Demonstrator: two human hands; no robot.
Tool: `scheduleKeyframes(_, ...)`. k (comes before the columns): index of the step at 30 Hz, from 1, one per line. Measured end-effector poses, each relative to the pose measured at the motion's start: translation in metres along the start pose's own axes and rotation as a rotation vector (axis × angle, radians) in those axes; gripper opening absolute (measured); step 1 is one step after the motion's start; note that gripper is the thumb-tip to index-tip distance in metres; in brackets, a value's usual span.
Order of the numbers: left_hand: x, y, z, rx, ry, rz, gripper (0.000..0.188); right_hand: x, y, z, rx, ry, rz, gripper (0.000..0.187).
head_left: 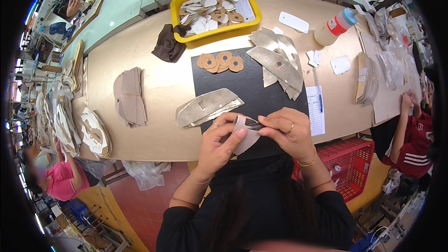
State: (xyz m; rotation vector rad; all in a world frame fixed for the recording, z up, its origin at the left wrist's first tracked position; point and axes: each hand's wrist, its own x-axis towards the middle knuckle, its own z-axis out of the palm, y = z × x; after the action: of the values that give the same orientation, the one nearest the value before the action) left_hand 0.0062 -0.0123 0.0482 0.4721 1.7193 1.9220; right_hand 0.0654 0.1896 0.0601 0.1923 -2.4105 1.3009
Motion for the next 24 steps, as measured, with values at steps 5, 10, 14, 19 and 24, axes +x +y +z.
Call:
scheduleKeyframes(5, 0.0005, 0.0010, 0.0022, -0.024, 0.011, -0.001, 0.016, -0.0003, 0.0005, 0.0009, -0.012, 0.038, 0.004, 0.022)
scheduleKeyframes(10, 0.0022, 0.0025, 0.0031, -0.011, 0.005, -0.003, 0.016, 0.0001, 0.0005, 0.0018, 0.046, 0.053, 0.038, 0.021)
scheduleKeyframes(14, 0.0025, 0.0014, 0.0031, 0.024, -0.004, -0.004, 0.017, -0.0001, 0.0007, 0.0006, 0.044, 0.027, 0.036, 0.022)
scheduleKeyframes(19, 0.0017, -0.0012, 0.0045, 0.023, -0.004, -0.004, 0.018, -0.0013, 0.0021, -0.0008, 0.000, 0.010, 0.038, 0.020)
scheduleKeyframes(24, 0.0012, -0.0012, 0.0042, 0.013, -0.003, -0.024, 0.018, -0.0026, 0.0027, 0.0013, 0.047, 0.041, 0.059, 0.021)
